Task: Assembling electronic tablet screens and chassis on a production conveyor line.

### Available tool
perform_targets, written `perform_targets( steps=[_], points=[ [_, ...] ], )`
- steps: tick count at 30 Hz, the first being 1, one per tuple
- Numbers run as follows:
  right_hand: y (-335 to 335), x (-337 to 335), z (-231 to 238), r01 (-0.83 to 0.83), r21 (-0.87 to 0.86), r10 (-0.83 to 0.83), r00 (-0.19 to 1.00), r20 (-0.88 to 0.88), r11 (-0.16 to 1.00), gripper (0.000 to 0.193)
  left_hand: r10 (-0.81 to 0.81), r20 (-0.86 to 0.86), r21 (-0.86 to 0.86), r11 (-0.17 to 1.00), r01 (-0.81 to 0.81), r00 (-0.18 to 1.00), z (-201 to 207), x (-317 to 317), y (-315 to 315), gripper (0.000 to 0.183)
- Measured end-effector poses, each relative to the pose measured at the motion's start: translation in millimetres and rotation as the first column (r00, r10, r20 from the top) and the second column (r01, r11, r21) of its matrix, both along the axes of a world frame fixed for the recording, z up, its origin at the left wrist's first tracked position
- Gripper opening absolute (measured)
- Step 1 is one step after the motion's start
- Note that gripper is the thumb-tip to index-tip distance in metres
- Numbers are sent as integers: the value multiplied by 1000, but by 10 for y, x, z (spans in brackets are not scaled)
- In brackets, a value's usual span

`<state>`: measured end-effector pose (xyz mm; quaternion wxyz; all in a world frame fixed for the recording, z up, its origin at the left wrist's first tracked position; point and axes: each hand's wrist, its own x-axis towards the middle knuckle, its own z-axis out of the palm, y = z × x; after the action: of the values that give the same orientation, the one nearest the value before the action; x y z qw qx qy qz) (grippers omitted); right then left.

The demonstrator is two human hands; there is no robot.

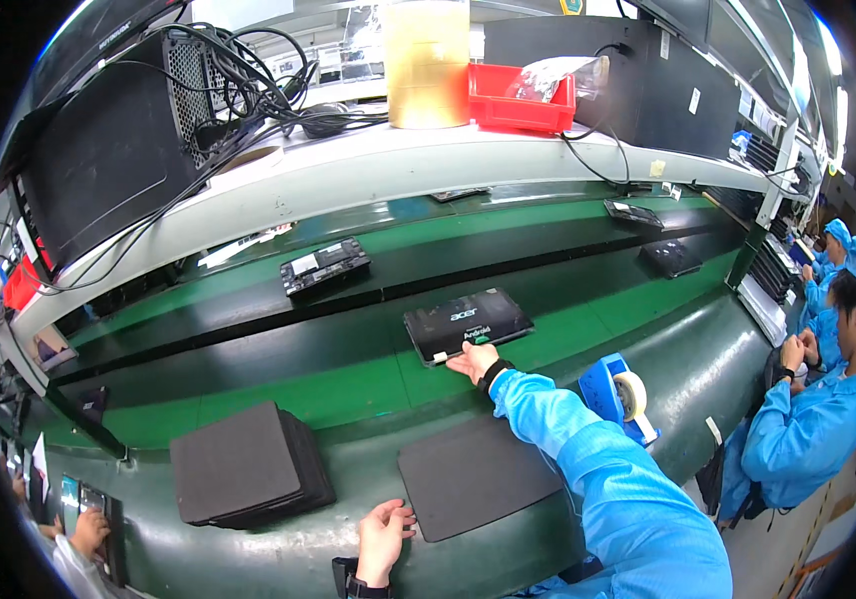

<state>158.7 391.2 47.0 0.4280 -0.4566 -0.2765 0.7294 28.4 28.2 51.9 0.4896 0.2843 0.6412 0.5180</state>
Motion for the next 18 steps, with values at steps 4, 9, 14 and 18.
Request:
perform_targets(
  steps=[4, 9, 14, 18],
  points=[
    [3, 190, 201, -259, -50, 264, 947, 183, 965, 36, -41, 14, -8, 999, 41, 999, 38, 97, 73, 34],
    [-859, 917, 782, -495, 367, 117, 705, 699, 788, 40, -56, -273, 9, 998, 61, 960, -256, 163, 192, 38],
    [-1814, 1684, 314, -518, 215, -123, 206, 971, 828, 54, 4, -513, 88, 995, 49, 858, 35, 331, 254, 44],
    [-2170, 1724, 37, -385, 395, -284, 314, 906, 834, 62, 114, -572, 77, 993, -85, 812, 68, 571, 399, 48]
  ],
)
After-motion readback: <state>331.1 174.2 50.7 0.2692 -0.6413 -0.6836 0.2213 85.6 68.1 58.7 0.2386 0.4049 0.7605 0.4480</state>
